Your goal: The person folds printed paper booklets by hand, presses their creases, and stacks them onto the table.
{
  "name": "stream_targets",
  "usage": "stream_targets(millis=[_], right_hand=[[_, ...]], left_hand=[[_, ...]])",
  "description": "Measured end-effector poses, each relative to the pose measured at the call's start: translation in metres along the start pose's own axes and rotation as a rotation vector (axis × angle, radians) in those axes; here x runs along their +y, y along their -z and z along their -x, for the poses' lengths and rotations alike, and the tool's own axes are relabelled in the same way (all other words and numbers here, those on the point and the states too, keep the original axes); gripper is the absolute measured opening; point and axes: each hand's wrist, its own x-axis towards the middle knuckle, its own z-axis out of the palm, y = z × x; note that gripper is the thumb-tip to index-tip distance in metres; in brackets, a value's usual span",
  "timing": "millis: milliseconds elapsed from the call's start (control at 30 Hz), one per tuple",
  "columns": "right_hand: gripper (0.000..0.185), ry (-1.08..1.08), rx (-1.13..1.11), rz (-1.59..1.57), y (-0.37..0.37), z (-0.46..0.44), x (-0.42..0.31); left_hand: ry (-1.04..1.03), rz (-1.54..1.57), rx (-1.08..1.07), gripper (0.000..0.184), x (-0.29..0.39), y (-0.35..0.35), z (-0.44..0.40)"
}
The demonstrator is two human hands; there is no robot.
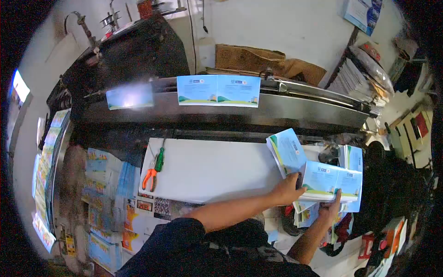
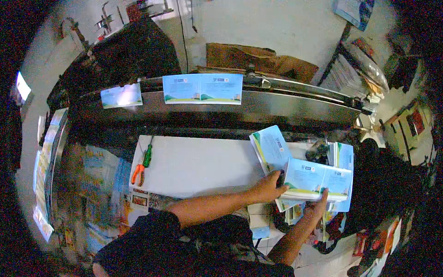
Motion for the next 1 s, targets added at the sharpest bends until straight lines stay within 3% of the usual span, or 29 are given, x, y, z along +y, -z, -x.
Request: stream_targets(millis=[167, 233, 300, 333, 367, 400, 433, 500, 567, 667, 733, 767, 800, 833, 900, 967, 1000], right_hand=[[0.039, 0.173, -0.009, -0.125, -0.005, 0.023, 0.002], [0.041, 0.185, 0.087, -0.171, -0.028, 0.056, -0.008], [0.041, 0.238, 0.072, -0.154, -0.046, 0.095, -0.014], [0.041, 0.27, 0.006, -0.15, -0.056, 0.108, -0.008], [0.041, 0.272, 0.02, -0.158, -0.06, 0.117, 0.001], [0.043, 0.168, -0.177, -0.177, -0.06, 0.127, 0.011], [0.044, 0.058, -0.379, -0.192, -0.063, 0.137, 0.022], [0.048, -0.012, -0.512, -0.117, -0.087, 0.153, 0.053], [0.05, -0.374, -0.383, 0.249, -0.109, 0.171, 0.079], [0.054, -0.396, -0.51, 0.225, -0.138, 0.195, 0.144], [0.055, -0.712, -0.756, 0.297, -0.138, 0.2, 0.179], [0.055, -0.739, -0.767, 0.305, -0.14, 0.2, 0.181], [0.058, -0.711, -1.296, 0.847, -0.155, 0.194, 0.171], [0.06, -0.592, -1.804, 1.403, -0.171, 0.196, 0.16], [0.066, -0.612, -1.774, 1.437, -0.201, 0.217, 0.139], [0.075, 0.737, -1.739, 1.508, -0.212, 0.219, 0.14], [0.079, 0.967, -1.649, 1.617, -0.221, 0.214, 0.145]], left_hand=[[-0.074, 0.129, 0.023, 0.07, 0.008, 0.006, 0.008], [-0.128, 0.189, 0.013, 0.072, 0.01, 0.018, 0.024], [-0.3, 0.096, 0.319, 0.065, 0.019, 0.034, 0.043], [-0.31, 0.094, 0.299, 0.065, 0.026, 0.047, 0.053], [-0.14, 0.367, 0.179, 0.065, 0.032, 0.062, 0.064], [0.05, 0.636, 0.061, 0.065, 0.035, 0.078, 0.08], [0.084, 0.546, 0.066, 0.063, 0.034, 0.102, 0.096], [0.154, 0.526, 0.196, 0.058, 0.004, 0.147, 0.127], [0.219, 0.586, 0.429, 0.053, -0.025, 0.177, 0.158], [0.301, 0.444, 0.602, 0.053, -0.054, 0.236, 0.199], [0.313, 0.405, 0.646, 0.053, -0.08, 0.261, 0.216], [0.31, 0.371, 0.656, 0.053, -0.089, 0.27, 0.223], [0.354, 0.239, 0.566, 0.052, -0.088, 0.279, 0.225], [0.371, 0.241, 0.584, 0.052, -0.09, 0.282, 0.228], [0.41, 0.297, 0.561, 0.05, -0.092, 0.277, 0.224], [0.363, 0.235, 0.592, 0.051, -0.081, 0.275, 0.223], [0.4, 0.118, 0.664, 0.054, -0.074, 0.277, 0.224]])
